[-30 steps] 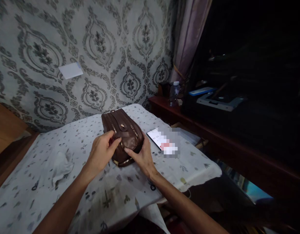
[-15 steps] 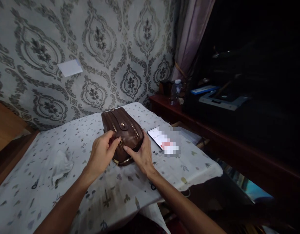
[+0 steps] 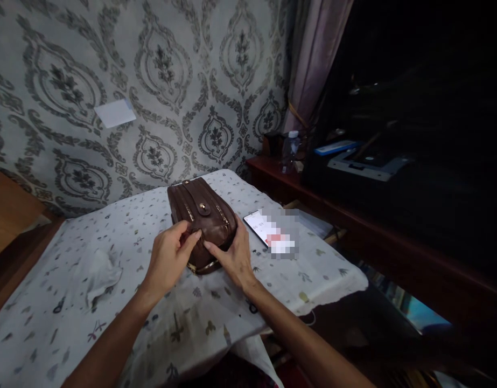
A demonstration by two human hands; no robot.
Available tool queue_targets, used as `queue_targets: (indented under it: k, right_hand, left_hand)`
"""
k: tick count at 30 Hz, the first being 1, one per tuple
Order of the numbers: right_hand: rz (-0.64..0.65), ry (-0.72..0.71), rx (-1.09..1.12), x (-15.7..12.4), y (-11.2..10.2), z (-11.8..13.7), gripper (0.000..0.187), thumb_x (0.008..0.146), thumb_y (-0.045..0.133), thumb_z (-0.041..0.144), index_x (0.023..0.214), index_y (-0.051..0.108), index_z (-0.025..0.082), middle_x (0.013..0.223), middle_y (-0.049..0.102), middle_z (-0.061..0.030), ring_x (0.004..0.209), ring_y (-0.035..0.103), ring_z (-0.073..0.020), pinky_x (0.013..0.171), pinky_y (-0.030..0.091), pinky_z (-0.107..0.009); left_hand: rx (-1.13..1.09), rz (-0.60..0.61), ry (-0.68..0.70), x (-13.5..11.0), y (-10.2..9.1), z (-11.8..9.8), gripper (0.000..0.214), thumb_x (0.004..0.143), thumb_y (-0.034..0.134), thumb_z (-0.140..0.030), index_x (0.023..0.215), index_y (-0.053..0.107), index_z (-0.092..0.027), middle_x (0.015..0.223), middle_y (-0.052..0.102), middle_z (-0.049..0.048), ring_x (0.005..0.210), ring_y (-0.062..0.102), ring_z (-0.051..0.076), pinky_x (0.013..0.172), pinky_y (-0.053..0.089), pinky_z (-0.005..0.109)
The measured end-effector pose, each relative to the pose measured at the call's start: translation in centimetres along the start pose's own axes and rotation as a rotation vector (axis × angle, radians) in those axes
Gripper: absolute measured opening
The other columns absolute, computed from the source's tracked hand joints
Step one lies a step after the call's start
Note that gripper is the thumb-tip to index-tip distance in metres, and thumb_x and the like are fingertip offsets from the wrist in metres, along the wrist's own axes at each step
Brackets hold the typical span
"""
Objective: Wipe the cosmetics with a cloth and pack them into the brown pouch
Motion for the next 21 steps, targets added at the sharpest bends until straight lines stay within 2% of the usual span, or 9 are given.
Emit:
queue_targets:
  k: [7, 13, 21]
  right_hand:
    - [-0.002, 0.011, 0.011, 0.04, -0.12, 0.06, 0.099, 0.071, 0.074, 0.06, 0.148, 0.03, 0.018, 0.143, 0.046, -0.0184, 0.134, 0.042, -0.0364, 0.11, 0.037, -0.056]
    - [0.013, 0.007, 0.005, -0.03, -0.17, 0.11, 0.098, 0.073, 0.072, 0.062, 0.148, 0.03, 0.017, 0.144, 0.046, -0.0186, 0.134, 0.043, -0.0359, 0.111, 0.035, -0.055]
    - [-0.002, -0.011, -0.006, 0.01, -0.17, -0.01, 0.099, 0.072, 0.071, 0.065, 0.148, 0.031, 0.016, 0.142, 0.047, -0.0183, 0.132, 0.044, -0.0355, 0.108, 0.038, -0.056]
  left_hand:
    - [0.007, -0.004, 0.012, -0.13, -0.17, -0.42, 0.031, 0.087, 0.051, -0.042, 0.065, 0.047, -0.021, 0.058, 0.039, -0.0049, 0.052, 0.033, 0.011, 0.049, 0.023, 0.023]
    - [0.052, 0.017, 0.064, -0.35, -0.23, -0.63, 0.032, 0.087, 0.051, -0.04, 0.063, 0.043, -0.02, 0.06, 0.043, -0.0037, 0.055, 0.038, 0.012, 0.051, 0.025, 0.023]
    - [0.056, 0.029, 0.082, -0.32, -0.24, -0.51, 0.032, 0.088, 0.051, -0.038, 0.063, 0.043, -0.02, 0.061, 0.04, -0.0043, 0.056, 0.038, 0.012, 0.053, 0.026, 0.023]
Point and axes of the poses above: each hand's wrist, its own x-axis towards the middle knuckle, its own y-axis out of the palm, z = x × y, the point moved 2 cm from there along x, towards the middle knuckle
